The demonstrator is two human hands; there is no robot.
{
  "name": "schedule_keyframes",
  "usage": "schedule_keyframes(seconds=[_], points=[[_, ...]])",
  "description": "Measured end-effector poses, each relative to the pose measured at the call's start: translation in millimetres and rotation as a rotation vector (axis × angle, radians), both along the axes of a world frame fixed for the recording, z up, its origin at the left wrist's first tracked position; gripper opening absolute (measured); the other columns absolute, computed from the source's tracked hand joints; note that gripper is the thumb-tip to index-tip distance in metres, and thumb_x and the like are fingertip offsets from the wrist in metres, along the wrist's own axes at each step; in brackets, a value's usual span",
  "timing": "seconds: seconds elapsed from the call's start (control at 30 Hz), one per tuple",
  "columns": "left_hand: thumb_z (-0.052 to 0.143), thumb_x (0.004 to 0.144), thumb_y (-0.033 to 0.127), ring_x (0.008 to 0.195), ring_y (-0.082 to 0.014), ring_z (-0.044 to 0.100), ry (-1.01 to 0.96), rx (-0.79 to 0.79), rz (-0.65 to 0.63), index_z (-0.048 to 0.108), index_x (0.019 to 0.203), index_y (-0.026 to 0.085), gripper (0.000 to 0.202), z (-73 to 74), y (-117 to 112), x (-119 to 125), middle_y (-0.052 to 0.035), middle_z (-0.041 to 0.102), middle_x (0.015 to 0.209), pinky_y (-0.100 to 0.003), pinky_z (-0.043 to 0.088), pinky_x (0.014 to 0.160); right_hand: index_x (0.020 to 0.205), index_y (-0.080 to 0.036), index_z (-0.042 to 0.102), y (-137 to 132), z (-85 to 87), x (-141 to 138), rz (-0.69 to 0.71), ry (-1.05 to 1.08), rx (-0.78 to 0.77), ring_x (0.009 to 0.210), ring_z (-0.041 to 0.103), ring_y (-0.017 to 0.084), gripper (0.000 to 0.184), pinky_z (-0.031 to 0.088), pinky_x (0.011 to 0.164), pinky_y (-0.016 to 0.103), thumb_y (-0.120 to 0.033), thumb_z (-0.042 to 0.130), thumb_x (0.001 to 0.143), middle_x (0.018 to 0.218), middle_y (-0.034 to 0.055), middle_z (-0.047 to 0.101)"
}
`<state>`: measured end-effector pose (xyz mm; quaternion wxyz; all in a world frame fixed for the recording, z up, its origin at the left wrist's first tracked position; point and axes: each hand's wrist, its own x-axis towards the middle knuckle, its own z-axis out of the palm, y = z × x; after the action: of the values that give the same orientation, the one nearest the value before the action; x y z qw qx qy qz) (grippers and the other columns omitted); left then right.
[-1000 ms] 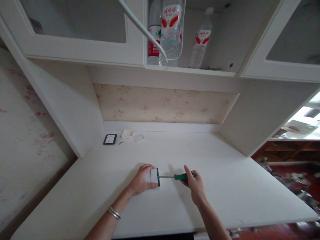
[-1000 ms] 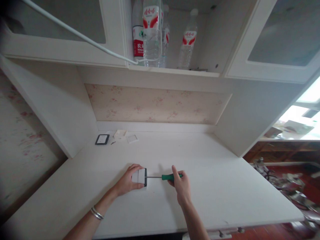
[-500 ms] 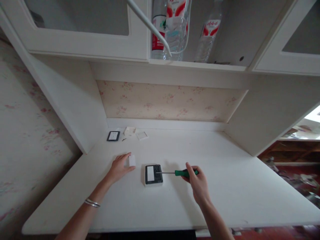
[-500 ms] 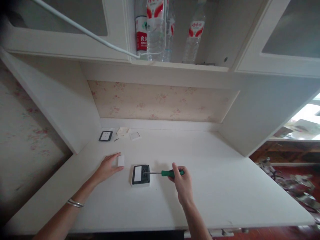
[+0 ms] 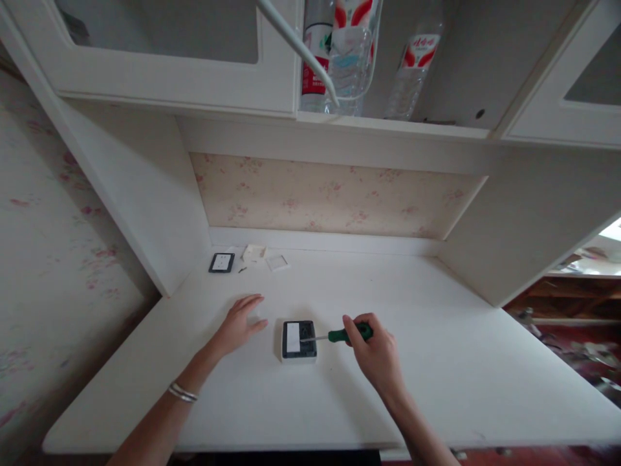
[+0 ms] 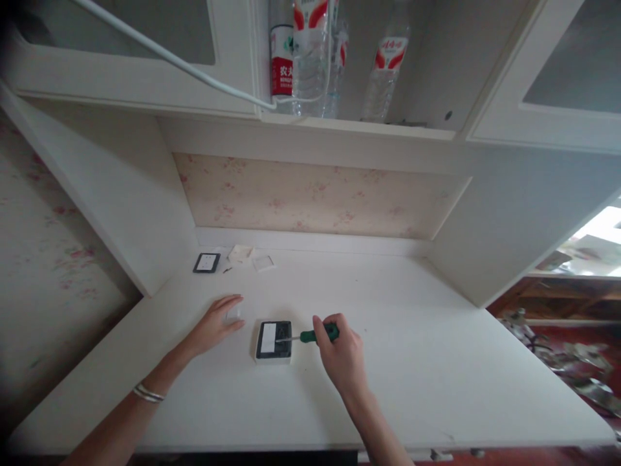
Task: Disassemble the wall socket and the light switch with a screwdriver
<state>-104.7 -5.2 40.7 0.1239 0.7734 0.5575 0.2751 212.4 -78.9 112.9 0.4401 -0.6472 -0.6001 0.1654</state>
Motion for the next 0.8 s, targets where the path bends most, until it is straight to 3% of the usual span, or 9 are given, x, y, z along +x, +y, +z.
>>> schedule_keyframes(seconds=[0.13,0.27,0.43,0.6,0.8], points=[[0.065,0.072,0.050,0.127,-0.0249,0.038,-0.109,-0.129,-0.178,0.042,0.135,0.025,0.071,13.0,-34,40,-0.0076,0.044,0.138,-0.038,0.032,0.107,0.074,-0.022,0.054,1,-3.3,0,-0.006,0.025,0.005,0.054,0.062,0.016,0.031,0.042,0.053,0.023,-0.052,0.053,0.082,0.056,-0.0007,0.064],[0.073,0.065,0.047,0.126,-0.0254,0.039,-0.128,-0.198,-0.201,0.045,0.133,0.025,0.077,12.6,-42,62,-0.0069,0.046,0.135,-0.038,0.031,0.107,0.075,-0.022,0.055,-4,-4.1,-4,-0.012,-0.028,0.060,0.054,0.061,0.016,0.030,0.042,0.054,0.024,-0.051,0.053,0.081,0.058,0.0008,0.065],[0.075,0.063,0.043,0.120,-0.0230,0.045,-0.167,-0.232,-0.201,0.051,0.127,0.024,0.071,10.3,-36,65,-0.0058,0.052,0.129,-0.034,0.034,0.105,0.075,-0.021,0.057,-6,-9.0,-4,0.005,0.053,0.046,0.054,0.063,0.017,0.031,0.045,0.054,0.024,-0.051,0.054,0.080,0.059,0.0026,0.066],[0.073,0.064,0.046,0.119,-0.0234,0.046,-0.203,-0.255,-0.233,0.051,0.128,0.026,0.070,13.8,-37,64,-0.0052,0.053,0.129,-0.035,0.036,0.103,0.075,-0.018,0.056,1,-31.9,8,-0.070,0.398,-0.083,0.057,0.066,0.021,0.039,0.049,0.048,0.026,-0.057,0.057,0.075,0.061,0.0051,0.066],[0.071,0.065,0.052,0.120,-0.0249,0.046,-0.195,-0.255,-0.244,0.051,0.128,0.029,0.070,10.6,-34,63,-0.0050,0.051,0.132,-0.038,0.035,0.104,0.075,-0.016,0.057,3,-51.4,13,-0.113,0.588,-0.107,0.064,0.067,0.022,0.040,0.054,0.051,0.027,-0.056,0.063,0.071,0.064,0.0038,0.065]])
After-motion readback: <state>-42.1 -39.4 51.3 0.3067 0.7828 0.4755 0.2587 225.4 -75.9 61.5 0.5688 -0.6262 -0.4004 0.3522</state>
